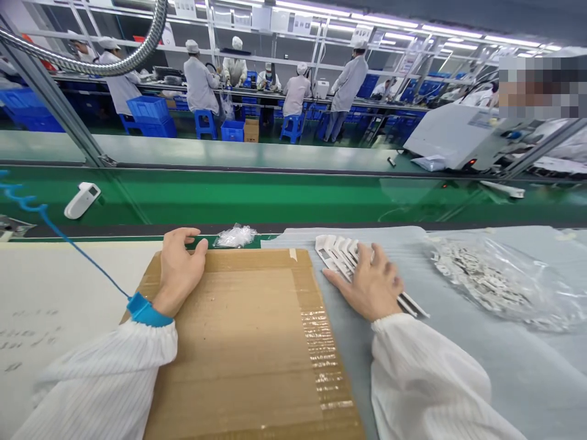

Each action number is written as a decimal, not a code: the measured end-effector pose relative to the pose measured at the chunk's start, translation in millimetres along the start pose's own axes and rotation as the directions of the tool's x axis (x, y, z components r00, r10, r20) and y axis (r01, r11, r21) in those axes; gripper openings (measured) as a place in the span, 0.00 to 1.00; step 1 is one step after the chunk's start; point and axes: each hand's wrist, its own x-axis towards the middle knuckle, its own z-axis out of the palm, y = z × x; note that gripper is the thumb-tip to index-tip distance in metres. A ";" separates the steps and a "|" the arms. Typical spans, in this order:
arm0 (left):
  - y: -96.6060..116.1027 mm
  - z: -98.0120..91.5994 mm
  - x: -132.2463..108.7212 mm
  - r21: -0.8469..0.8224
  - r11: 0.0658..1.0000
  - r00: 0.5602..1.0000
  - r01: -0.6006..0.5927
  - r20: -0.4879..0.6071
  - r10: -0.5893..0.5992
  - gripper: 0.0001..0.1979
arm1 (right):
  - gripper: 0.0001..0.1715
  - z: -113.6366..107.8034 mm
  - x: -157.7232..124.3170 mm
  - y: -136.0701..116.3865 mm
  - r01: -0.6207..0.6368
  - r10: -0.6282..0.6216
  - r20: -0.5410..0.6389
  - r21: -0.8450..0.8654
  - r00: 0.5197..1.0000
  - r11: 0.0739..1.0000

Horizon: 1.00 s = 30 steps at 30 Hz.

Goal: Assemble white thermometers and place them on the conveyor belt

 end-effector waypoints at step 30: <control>2.6 -0.9 3.6 -0.021 0.998 0.998 0.052 0.022 -0.052 0.09 | 0.36 -17.6 16.5 104.7 0.091 -0.110 0.199 0.104 0.974 0.990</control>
